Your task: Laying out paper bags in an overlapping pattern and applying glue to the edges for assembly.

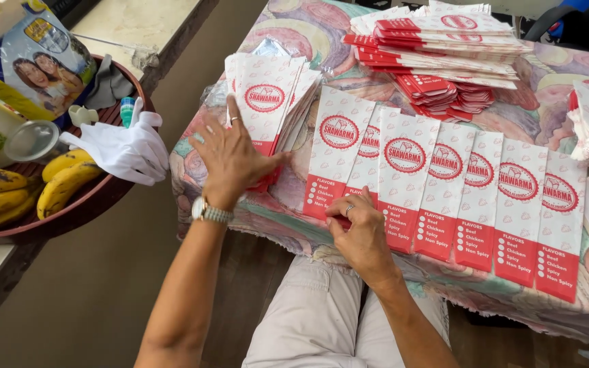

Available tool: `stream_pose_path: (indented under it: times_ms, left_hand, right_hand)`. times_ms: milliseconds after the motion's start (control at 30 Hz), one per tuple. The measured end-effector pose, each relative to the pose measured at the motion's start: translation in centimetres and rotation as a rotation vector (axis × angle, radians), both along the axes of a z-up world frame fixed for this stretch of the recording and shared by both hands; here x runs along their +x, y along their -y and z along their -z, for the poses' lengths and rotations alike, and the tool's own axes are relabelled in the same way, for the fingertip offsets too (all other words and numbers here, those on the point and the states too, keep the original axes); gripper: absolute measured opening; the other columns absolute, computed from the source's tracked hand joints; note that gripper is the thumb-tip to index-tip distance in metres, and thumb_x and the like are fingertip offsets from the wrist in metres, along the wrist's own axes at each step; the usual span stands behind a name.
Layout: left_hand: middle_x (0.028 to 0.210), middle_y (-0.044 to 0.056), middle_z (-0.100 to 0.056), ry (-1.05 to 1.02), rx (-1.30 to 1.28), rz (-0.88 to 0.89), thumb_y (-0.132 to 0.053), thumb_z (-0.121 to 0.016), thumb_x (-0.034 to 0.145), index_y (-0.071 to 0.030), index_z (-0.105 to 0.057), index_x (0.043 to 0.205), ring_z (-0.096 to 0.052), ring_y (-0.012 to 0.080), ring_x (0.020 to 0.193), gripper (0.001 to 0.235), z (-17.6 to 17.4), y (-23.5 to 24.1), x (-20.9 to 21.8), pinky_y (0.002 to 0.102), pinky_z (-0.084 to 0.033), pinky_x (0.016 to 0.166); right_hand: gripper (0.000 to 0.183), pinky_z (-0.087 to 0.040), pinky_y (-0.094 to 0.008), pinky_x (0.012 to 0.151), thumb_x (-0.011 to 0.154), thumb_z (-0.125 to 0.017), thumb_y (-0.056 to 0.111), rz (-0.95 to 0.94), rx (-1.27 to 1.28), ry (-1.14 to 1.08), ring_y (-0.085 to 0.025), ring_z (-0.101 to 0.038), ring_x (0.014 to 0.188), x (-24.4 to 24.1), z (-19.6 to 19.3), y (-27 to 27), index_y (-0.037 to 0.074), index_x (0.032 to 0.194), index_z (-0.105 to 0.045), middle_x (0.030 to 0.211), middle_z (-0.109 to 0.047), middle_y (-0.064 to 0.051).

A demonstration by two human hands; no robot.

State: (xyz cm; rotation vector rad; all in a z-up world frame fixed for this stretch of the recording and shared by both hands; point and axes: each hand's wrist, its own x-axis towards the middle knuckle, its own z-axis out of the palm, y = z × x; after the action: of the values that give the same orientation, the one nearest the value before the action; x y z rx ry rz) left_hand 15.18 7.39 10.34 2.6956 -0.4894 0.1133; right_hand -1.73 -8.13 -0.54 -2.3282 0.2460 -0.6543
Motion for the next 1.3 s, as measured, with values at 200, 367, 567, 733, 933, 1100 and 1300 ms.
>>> stream_pose_path:
  times_ms: [200,367,567,733,933,1100,1300]
  left_hand:
    - [0.108,0.033,-0.058,-0.093,0.056,-0.024,-0.068,-0.09,0.054,0.0,-0.006,0.162,-0.057,0.0537,0.103,0.153,4.8,1.3,3.9,0.065,-0.05,0.075]
    - [0.112,0.036,-0.055,-0.161,0.032,-0.038,-0.066,-0.096,0.045,0.005,-0.017,0.161,-0.056,0.0552,0.107,0.157,4.5,1.5,4.7,0.067,-0.05,0.082]
    - [0.11,0.036,-0.055,-0.205,-0.039,0.002,-0.063,-0.098,0.044,0.007,-0.02,0.159,-0.063,0.0552,0.104,0.156,5.6,1.7,5.8,0.062,-0.053,0.085]
    - [0.109,0.038,-0.06,-0.195,-0.039,0.042,-0.061,-0.098,0.044,0.008,-0.022,0.158,-0.066,0.0539,0.103,0.153,4.5,0.6,5.5,0.064,-0.053,0.084]
    - [0.124,0.038,-0.056,-0.245,0.041,0.052,-0.066,-0.093,0.05,0.0,-0.023,0.159,-0.061,0.0564,0.116,0.146,3.3,-2.0,6.9,0.063,-0.048,0.096]
    - [0.129,0.04,-0.055,-0.296,0.072,0.068,-0.068,-0.09,0.05,-0.003,-0.026,0.161,-0.059,0.055,0.122,0.144,4.3,-3.9,8.8,0.062,-0.046,0.101]
    - [0.164,0.035,-0.018,-0.077,0.341,0.135,-0.084,-0.059,0.076,-0.02,-0.032,0.163,-0.02,0.0564,0.15,0.111,1.4,-3.9,4.8,0.068,-0.018,0.116]
  right_hand:
    - [0.015,-0.027,-0.051,0.122,0.074,-0.083,-0.001,-0.017,-0.002,0.003,-0.03,-0.072,0.101,0.0,0.3,0.1,0.009,0.083,-0.078,0.09,-0.075,-0.008]
    - [0.015,-0.025,-0.051,0.123,0.074,-0.084,0.0,-0.022,-0.02,-0.006,-0.027,-0.073,0.1,-0.1,-0.1,0.1,0.012,0.082,-0.079,0.089,-0.074,-0.005]
    - [0.015,-0.025,-0.052,0.124,0.075,-0.084,0.001,-0.021,-0.023,-0.006,-0.028,-0.073,0.101,-0.2,0.2,0.2,0.013,0.082,-0.078,0.089,-0.074,-0.004]
    - [0.014,-0.023,-0.052,0.124,0.075,-0.084,0.002,-0.02,-0.006,-0.013,-0.027,-0.073,0.102,-0.1,0.3,0.3,0.013,0.083,-0.079,0.09,-0.075,-0.004]
    - [0.013,-0.026,-0.052,0.123,0.075,-0.084,0.002,-0.031,-0.001,0.004,-0.028,-0.073,0.101,-0.1,0.3,0.4,0.012,0.081,-0.078,0.088,-0.074,-0.005]
    - [0.014,-0.026,-0.052,0.123,0.074,-0.084,0.002,-0.03,-0.006,0.011,-0.027,-0.073,0.102,-0.1,0.3,0.3,0.012,0.081,-0.078,0.089,-0.074,-0.005]
    - [0.016,-0.027,-0.057,0.122,0.081,-0.076,0.001,-0.046,-0.167,0.027,-0.028,-0.07,0.103,-0.6,-0.6,-1.0,0.012,0.093,-0.078,0.092,-0.07,-0.006]
